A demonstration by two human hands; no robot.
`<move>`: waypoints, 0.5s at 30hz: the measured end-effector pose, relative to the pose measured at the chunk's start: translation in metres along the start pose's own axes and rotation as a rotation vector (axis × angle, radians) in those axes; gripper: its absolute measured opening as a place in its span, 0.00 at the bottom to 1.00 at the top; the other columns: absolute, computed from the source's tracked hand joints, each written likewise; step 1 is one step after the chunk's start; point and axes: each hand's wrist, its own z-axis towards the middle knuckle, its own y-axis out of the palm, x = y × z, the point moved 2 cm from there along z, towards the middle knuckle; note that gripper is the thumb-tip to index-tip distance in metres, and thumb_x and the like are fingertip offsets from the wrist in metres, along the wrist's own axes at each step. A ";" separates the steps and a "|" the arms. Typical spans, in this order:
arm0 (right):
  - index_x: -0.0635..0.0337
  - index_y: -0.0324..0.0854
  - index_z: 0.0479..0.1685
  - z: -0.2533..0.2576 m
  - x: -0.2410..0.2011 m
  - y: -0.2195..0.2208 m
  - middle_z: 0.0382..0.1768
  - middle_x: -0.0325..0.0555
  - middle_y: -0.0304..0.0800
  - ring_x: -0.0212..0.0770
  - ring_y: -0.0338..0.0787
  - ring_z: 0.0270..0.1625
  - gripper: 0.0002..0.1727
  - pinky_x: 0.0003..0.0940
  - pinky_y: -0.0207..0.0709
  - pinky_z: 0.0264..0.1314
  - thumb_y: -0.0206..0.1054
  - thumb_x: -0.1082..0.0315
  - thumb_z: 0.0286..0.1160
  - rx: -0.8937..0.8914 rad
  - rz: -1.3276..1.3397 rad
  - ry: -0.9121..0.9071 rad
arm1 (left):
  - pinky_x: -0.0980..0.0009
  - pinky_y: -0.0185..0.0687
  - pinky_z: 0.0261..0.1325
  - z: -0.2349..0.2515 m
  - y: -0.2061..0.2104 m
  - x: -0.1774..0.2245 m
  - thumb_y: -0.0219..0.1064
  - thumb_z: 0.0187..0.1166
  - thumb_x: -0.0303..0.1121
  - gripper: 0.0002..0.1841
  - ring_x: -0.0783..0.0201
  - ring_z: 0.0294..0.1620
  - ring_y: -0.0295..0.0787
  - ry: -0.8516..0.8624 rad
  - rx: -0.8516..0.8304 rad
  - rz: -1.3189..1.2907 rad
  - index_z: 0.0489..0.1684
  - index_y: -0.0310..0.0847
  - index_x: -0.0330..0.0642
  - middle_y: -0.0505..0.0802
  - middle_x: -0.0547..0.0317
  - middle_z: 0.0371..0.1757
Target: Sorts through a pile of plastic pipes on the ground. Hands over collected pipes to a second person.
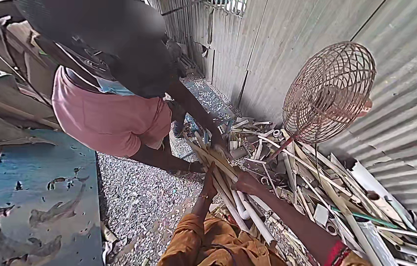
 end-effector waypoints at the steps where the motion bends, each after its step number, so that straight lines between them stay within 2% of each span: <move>1: 0.59 0.53 0.91 0.004 -0.002 -0.001 0.70 0.70 0.80 0.64 0.82 0.73 0.50 0.62 0.73 0.74 0.79 0.66 0.66 0.001 0.039 -0.013 | 0.56 0.90 0.54 0.002 0.000 0.005 0.46 0.93 0.47 0.23 0.57 0.53 0.92 0.008 -0.002 0.003 0.76 0.70 0.43 0.92 0.47 0.55; 3: 0.59 0.49 0.93 0.013 -0.001 -0.001 0.74 0.69 0.77 0.62 0.80 0.76 0.55 0.59 0.70 0.78 0.81 0.68 0.63 -0.002 0.129 -0.063 | 0.55 0.90 0.55 0.007 -0.002 0.013 0.46 0.94 0.46 0.23 0.57 0.53 0.92 0.021 -0.021 0.000 0.76 0.70 0.42 0.92 0.48 0.55; 6: 0.62 0.55 0.90 0.027 -0.006 0.000 0.75 0.68 0.76 0.59 0.79 0.76 0.52 0.57 0.70 0.79 0.82 0.70 0.61 -0.022 0.179 -0.118 | 0.57 0.90 0.55 0.013 -0.006 0.022 0.45 0.94 0.45 0.23 0.59 0.53 0.92 0.054 -0.016 0.013 0.77 0.69 0.42 0.91 0.49 0.56; 8: 0.63 0.56 0.90 0.039 -0.012 0.003 0.78 0.68 0.74 0.59 0.77 0.79 0.52 0.56 0.68 0.81 0.82 0.71 0.61 -0.041 0.196 -0.146 | 0.58 0.89 0.56 0.020 -0.016 0.029 0.45 0.94 0.44 0.22 0.60 0.55 0.91 0.088 -0.030 0.015 0.78 0.67 0.42 0.90 0.49 0.58; 10: 0.64 0.58 0.88 0.051 -0.020 0.005 0.77 0.69 0.73 0.58 0.78 0.77 0.50 0.53 0.70 0.79 0.81 0.75 0.59 -0.048 0.271 -0.190 | 0.62 0.90 0.55 0.021 -0.021 0.044 0.46 0.94 0.41 0.20 0.64 0.53 0.91 0.139 -0.022 0.015 0.75 0.69 0.42 0.91 0.53 0.56; 12: 0.61 0.53 0.91 0.058 -0.030 0.005 0.80 0.66 0.70 0.53 0.78 0.76 0.54 0.48 0.72 0.77 0.80 0.79 0.59 -0.093 0.381 -0.207 | 0.67 0.89 0.55 0.024 -0.027 0.059 0.48 0.93 0.37 0.18 0.68 0.52 0.90 0.197 0.007 0.027 0.74 0.70 0.40 0.91 0.55 0.56; 15: 0.52 0.49 0.94 0.071 -0.047 0.004 0.82 0.58 0.69 0.45 0.80 0.74 0.56 0.43 0.77 0.73 0.80 0.77 0.63 -0.146 0.530 -0.223 | 0.63 0.87 0.62 0.050 -0.049 0.073 0.49 0.92 0.37 0.21 0.64 0.61 0.88 0.211 -0.006 0.041 0.79 0.68 0.41 0.89 0.53 0.65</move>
